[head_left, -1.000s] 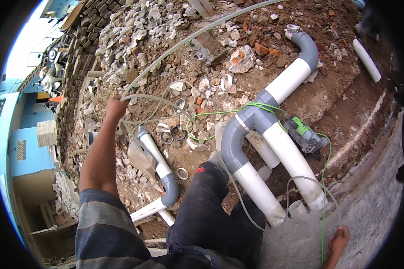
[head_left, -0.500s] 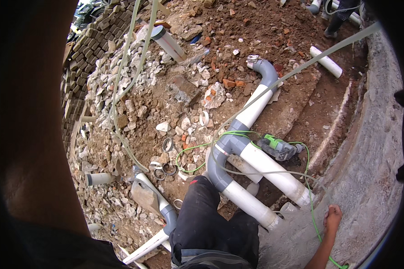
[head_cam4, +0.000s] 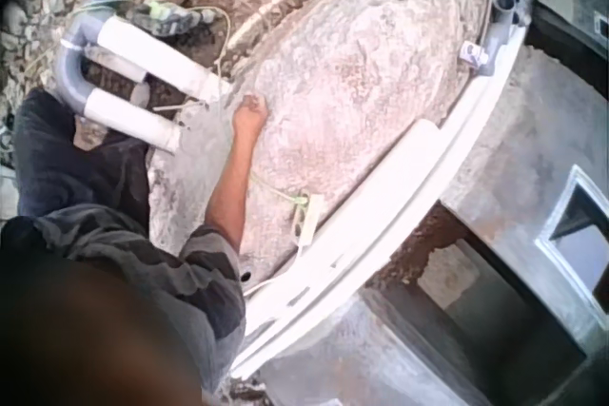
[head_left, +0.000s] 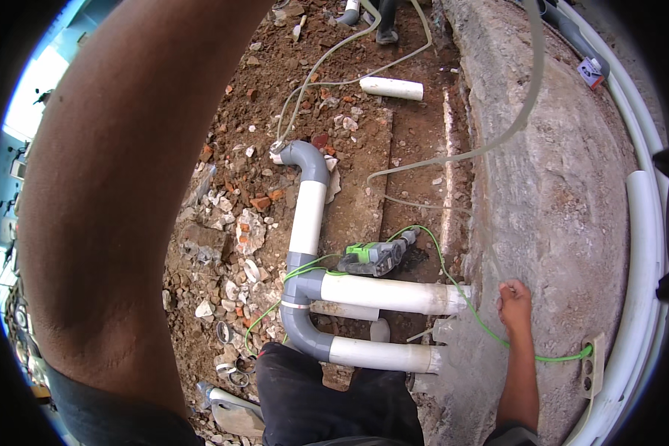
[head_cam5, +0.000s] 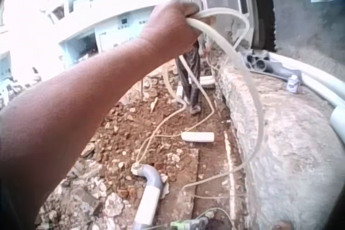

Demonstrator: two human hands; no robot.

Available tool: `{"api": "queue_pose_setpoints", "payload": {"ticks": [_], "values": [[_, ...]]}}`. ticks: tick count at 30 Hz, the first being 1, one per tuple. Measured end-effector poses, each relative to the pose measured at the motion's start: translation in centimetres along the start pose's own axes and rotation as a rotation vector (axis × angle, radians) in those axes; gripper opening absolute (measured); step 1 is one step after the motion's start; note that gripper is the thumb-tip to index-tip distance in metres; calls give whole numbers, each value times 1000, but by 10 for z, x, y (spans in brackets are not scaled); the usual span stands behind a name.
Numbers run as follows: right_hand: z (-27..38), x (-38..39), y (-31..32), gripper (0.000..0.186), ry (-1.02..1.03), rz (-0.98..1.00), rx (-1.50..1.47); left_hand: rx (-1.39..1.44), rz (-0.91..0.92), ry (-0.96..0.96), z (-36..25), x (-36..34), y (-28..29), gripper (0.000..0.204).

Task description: The person handles white PVC pipes and green electrical cables at a construction site. They position the pipes, thread a cable through a pipe, and tie a string to a metal rod near the pipes.

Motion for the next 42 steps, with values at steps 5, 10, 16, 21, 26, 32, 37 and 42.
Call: {"api": "queue_pose_setpoints", "payload": {"ticks": [5, 10, 16, 21, 26, 32, 37, 42], "values": [[23, -6, -4, 11, 145, -56, 161, 163, 654, 184, 22, 253, -153, 50], [43, -20, -17, 16, 167, -123, 510, 355, 1031, 731, 23, 531, -205, 56], [75, -34, -59, 26, 263, -89, 1021, 244, 1037, 1104, 6, 759, -235, 64], [84, -50, -84, 25, 139, 80, 1370, 15, 991, 1228, -9, 844, -270, 87], [68, -65, -97, 25, -12, 163, 1527, -73, 863, 1292, 14, 867, -287, 102], [53, -82, -105, 23, 64, 81, 1582, -66, 891, 1376, 20, 874, -296, 113], [45, -87, -91, 22, 17, 42, 1457, -97, 955, 1382, 20, 871, -294, 115], [37, -78, -64, 30, 49, -31, 1434, -89, 995, 1416, 21, 865, -296, 115]]}}
Point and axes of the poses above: each hand's wrist, its own x-axis away from the middle knuckle, its own y-axis out of the back of the hand, z = x × y, the point moved 8 cm from there along -x, towards the middle knuckle, and after that the axes turned 2 degrees about -y, right-handed, at the moved point
